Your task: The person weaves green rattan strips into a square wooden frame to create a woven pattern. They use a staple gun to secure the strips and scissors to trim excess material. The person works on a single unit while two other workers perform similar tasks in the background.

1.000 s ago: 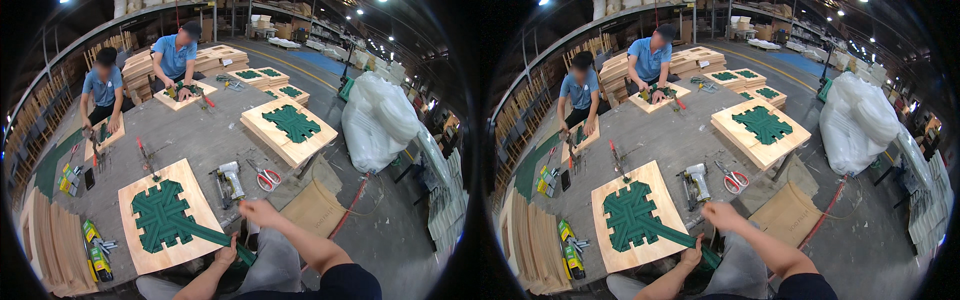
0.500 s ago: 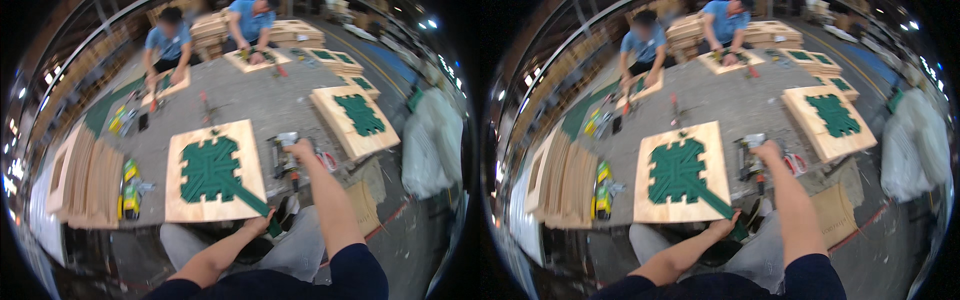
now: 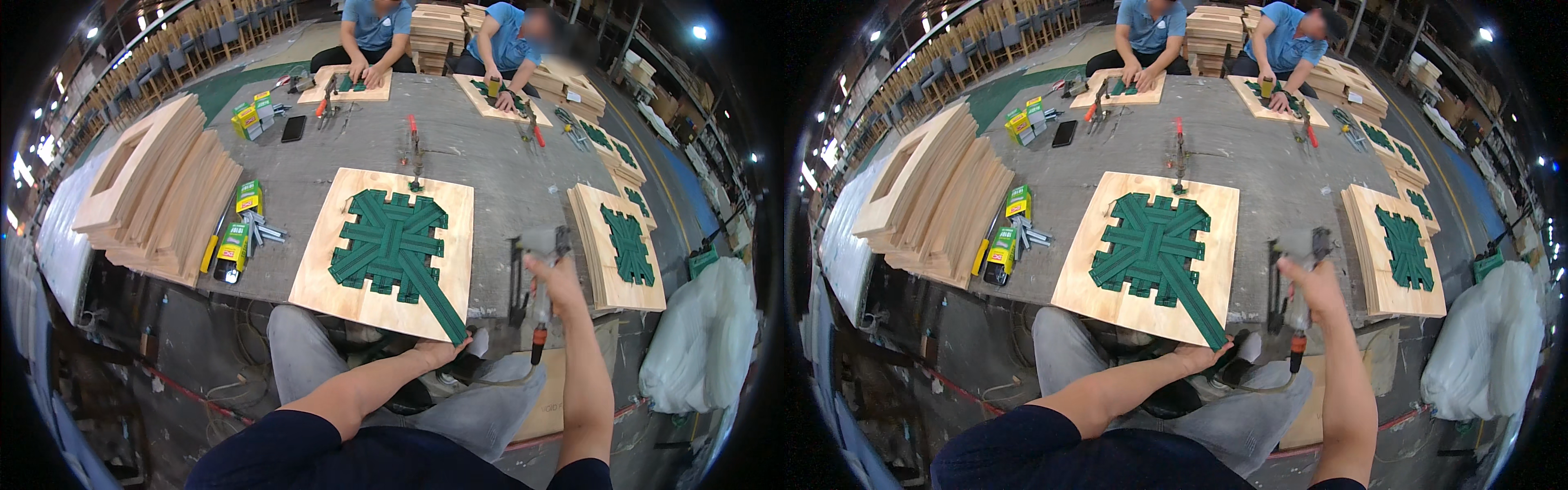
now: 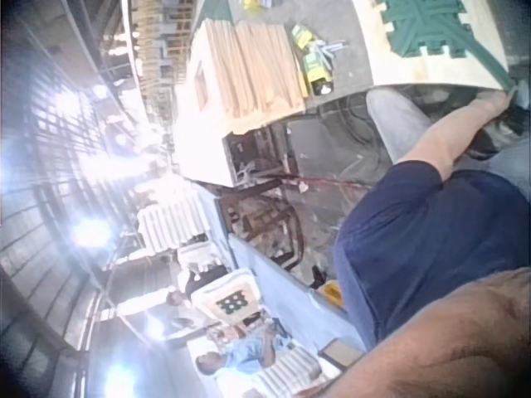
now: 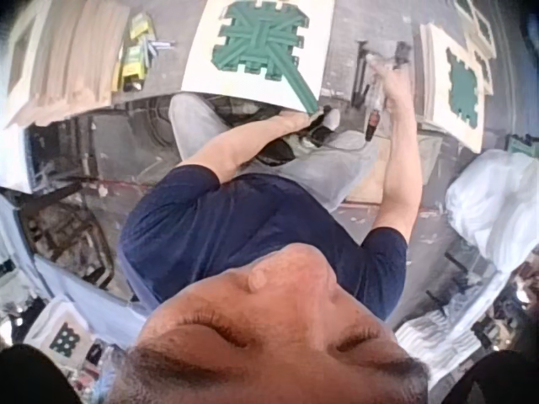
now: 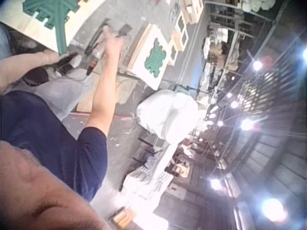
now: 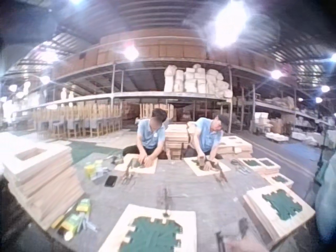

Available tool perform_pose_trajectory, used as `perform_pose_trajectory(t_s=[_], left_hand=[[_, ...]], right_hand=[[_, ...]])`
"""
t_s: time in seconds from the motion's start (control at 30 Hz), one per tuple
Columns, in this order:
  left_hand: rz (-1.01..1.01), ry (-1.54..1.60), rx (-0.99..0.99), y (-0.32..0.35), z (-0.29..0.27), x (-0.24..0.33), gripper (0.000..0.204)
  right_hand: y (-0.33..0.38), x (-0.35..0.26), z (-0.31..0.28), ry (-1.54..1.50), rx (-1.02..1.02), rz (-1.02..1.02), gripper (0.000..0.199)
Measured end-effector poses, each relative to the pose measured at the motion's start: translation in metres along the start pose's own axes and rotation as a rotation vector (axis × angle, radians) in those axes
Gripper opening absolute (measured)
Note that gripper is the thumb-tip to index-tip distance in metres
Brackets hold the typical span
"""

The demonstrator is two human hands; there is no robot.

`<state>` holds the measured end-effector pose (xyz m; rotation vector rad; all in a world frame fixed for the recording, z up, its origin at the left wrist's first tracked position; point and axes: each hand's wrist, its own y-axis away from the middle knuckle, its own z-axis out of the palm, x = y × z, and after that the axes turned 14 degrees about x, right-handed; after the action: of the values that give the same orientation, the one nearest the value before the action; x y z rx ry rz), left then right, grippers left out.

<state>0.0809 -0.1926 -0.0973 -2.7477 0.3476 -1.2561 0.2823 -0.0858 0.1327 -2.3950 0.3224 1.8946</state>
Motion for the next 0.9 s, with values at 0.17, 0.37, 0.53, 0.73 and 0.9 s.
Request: perform_pose_trajectory(t_s=[0.17, 0.37, 0.53, 0.73, 0.9], left_hand=[[0.097, -0.009, 0.054, -0.002, 0.009, -0.007, 0.040], [0.095, 0.006, 0.076, 0.000, -0.008, 0.005, 0.034], [0.168, 0.097, 0.186, -0.001, -0.016, 0.004, 0.034], [0.071, 0.024, 0.058, 0.001, -0.008, 0.001, 0.040], [-0.008, 0.001, -0.011, 0.001, -0.006, -0.001, 0.045]], right_hand=[[0.039, 0.002, 0.062, 0.231, -0.351, 0.062, 0.031], [0.034, 0.015, 0.100, 0.362, -0.413, 0.202, 0.027], [0.039, 0.013, 0.112, 0.407, -0.417, 0.205, 0.026], [0.040, 0.026, 0.117, 0.419, -0.411, 0.181, 0.029], [0.042, 0.026, 0.120, 0.451, -0.405, 0.153, 0.030]])
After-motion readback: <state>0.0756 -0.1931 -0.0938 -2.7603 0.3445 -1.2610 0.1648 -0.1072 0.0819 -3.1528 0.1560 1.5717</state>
